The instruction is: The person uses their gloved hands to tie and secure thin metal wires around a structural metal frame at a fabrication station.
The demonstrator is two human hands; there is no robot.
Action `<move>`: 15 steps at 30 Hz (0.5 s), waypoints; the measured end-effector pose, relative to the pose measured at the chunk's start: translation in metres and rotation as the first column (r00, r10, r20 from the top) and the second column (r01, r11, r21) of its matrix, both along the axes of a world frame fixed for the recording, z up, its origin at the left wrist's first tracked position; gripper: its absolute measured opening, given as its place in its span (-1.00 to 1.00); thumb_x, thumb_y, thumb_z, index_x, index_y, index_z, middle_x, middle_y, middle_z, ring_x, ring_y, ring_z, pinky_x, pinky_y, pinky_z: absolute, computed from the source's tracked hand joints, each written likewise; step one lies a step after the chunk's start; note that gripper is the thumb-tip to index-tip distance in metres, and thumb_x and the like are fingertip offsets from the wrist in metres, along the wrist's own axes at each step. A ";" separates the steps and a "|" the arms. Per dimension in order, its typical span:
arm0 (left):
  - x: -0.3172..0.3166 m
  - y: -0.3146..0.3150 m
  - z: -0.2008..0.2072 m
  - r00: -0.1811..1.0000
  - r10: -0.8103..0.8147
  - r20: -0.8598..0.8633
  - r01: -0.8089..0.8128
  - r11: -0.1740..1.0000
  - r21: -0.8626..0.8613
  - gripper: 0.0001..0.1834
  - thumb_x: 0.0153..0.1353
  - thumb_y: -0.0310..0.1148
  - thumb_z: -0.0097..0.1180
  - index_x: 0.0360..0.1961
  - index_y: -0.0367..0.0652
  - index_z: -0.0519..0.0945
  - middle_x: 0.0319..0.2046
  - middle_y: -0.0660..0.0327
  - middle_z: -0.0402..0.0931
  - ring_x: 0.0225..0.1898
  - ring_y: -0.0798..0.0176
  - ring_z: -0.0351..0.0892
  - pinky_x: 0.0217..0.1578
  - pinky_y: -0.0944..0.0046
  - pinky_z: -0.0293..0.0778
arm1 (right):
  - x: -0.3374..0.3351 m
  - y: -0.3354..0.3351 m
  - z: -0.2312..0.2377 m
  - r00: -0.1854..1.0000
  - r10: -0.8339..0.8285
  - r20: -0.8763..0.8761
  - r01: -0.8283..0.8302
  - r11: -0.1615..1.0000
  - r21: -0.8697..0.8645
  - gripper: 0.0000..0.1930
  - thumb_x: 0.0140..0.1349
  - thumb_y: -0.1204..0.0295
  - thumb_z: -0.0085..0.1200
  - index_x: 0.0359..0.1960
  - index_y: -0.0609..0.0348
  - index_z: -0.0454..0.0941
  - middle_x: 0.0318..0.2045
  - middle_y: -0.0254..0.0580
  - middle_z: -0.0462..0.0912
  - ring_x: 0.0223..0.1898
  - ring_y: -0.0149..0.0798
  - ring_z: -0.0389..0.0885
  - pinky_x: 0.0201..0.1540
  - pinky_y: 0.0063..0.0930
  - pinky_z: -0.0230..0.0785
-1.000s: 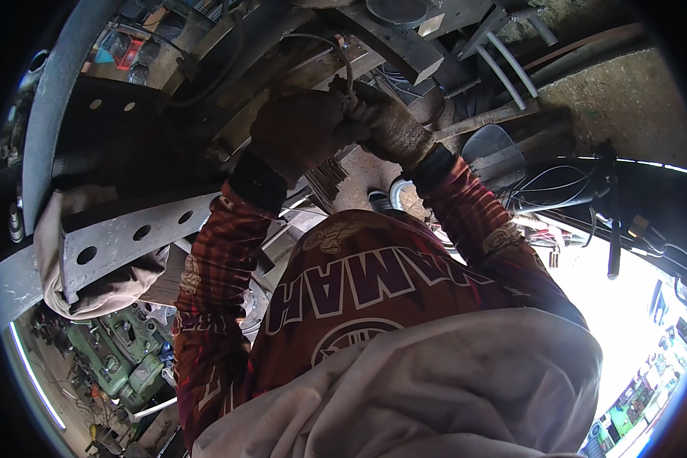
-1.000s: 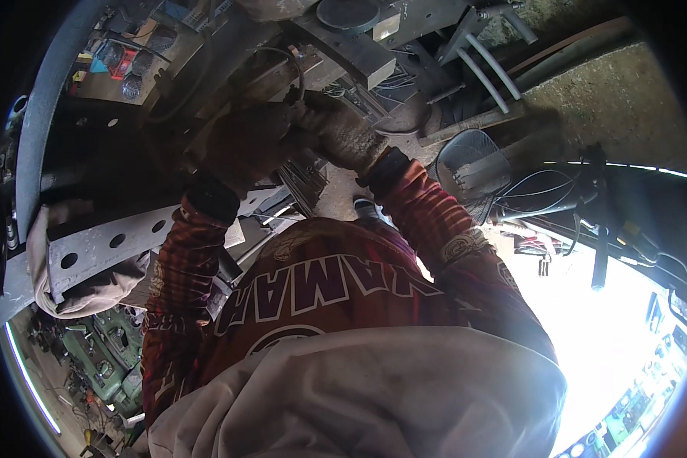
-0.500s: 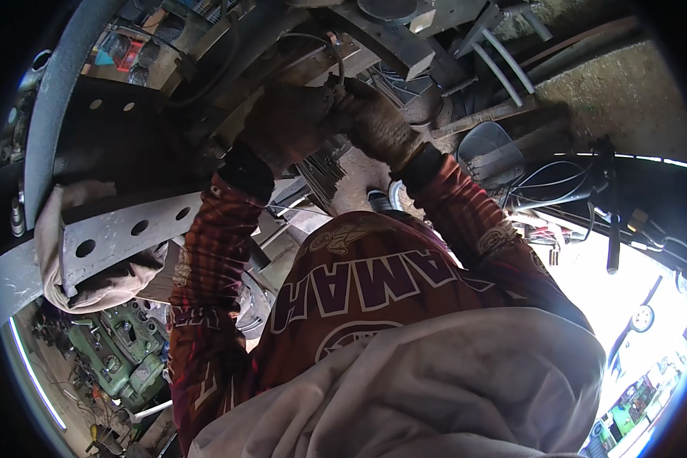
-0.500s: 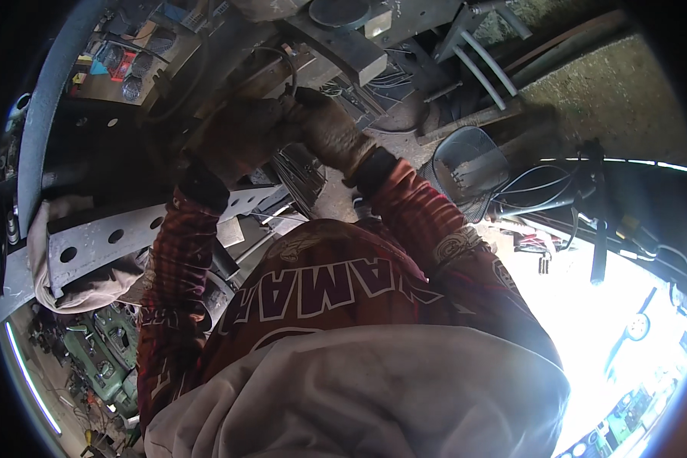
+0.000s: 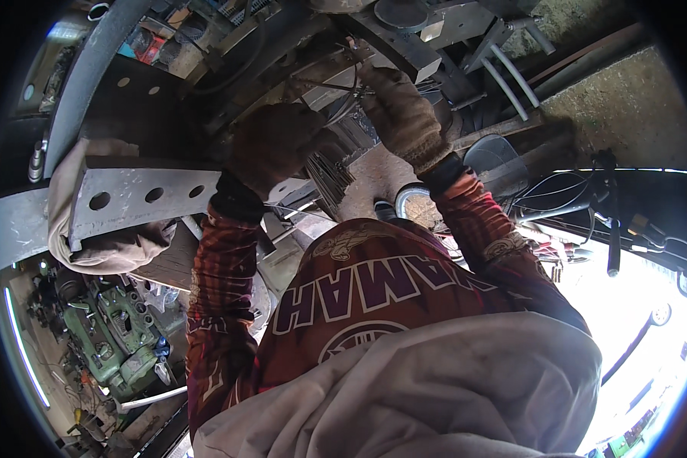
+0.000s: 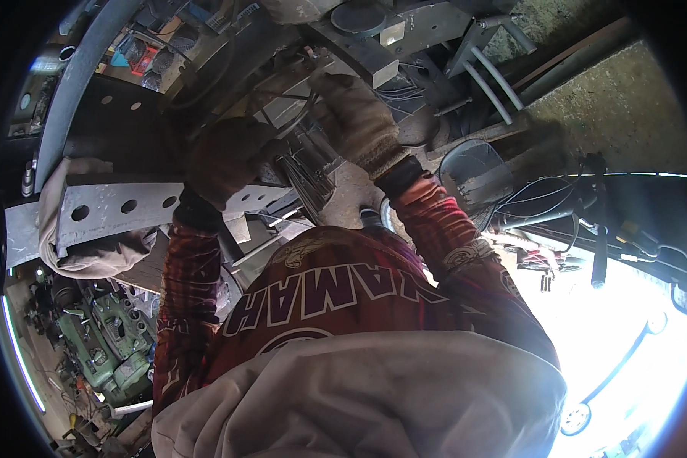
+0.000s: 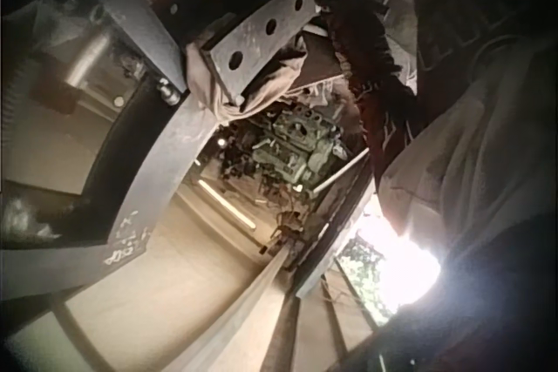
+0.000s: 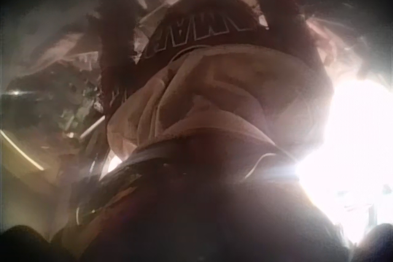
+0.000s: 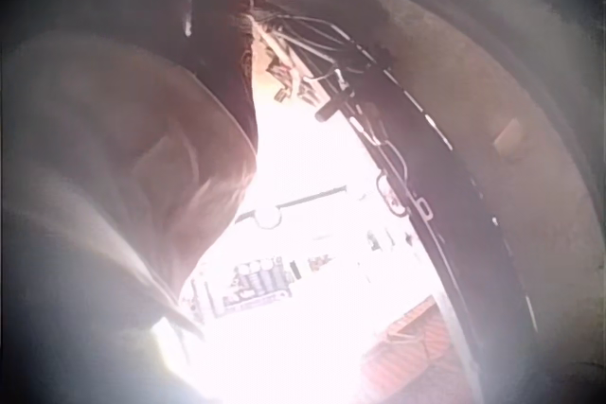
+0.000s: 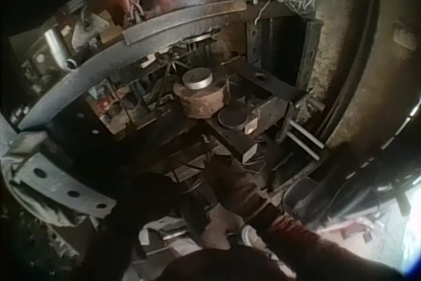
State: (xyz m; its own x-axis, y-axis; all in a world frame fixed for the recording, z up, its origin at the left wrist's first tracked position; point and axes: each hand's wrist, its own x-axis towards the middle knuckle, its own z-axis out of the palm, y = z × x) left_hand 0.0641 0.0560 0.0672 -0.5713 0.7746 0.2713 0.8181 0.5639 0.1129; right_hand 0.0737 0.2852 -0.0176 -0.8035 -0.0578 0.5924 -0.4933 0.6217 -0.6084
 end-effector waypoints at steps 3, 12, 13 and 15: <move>0.000 -0.007 0.013 0.999 -0.012 0.035 0.014 0.997 -0.073 -0.79 0.15 -0.20 0.35 -0.32 -0.08 0.64 -0.49 0.25 0.52 -0.42 0.13 0.56 -0.35 0.11 0.46 | 0.002 0.004 0.019 0.992 0.058 -0.109 -0.017 0.941 0.337 -0.65 0.27 0.34 0.23 0.08 0.10 0.60 -0.19 -0.08 0.65 -0.06 -0.09 0.62 -0.02 -0.28 0.51; 0.034 0.018 0.040 0.782 0.537 -0.314 -0.257 0.739 0.623 -0.42 0.05 -0.05 0.43 0.00 -0.18 0.58 -0.24 0.10 0.59 -0.21 -0.01 0.60 -0.14 0.05 0.51 | 0.043 -0.002 0.054 0.949 0.080 0.304 0.023 0.947 -0.322 -0.63 0.33 0.14 0.18 0.01 0.11 0.63 -0.40 -0.27 0.68 -0.43 -0.24 0.65 -0.43 -0.38 0.48; 0.042 0.027 0.034 0.773 0.516 -0.370 -0.203 0.753 0.626 -0.40 0.07 -0.05 0.42 0.03 -0.19 0.56 -0.22 0.09 0.58 -0.20 -0.02 0.60 -0.14 0.04 0.50 | 0.045 -0.002 0.048 0.844 0.189 0.501 0.142 0.823 -0.550 -0.61 0.34 0.13 0.17 0.02 0.17 0.61 -0.41 -0.27 0.66 -0.44 -0.28 0.64 -0.45 -0.40 0.46; 0.080 0.047 0.030 0.913 0.389 -0.125 -0.321 0.872 0.370 -0.48 0.14 -0.08 0.36 -0.01 -0.20 0.55 -0.23 0.13 0.58 -0.20 0.00 0.60 -0.19 0.01 0.49 | 0.043 -0.004 0.036 0.688 0.369 0.625 0.331 0.606 -0.723 -0.56 0.35 0.11 0.16 0.02 0.26 0.59 -0.42 -0.26 0.64 -0.48 -0.34 0.61 -0.49 -0.43 0.43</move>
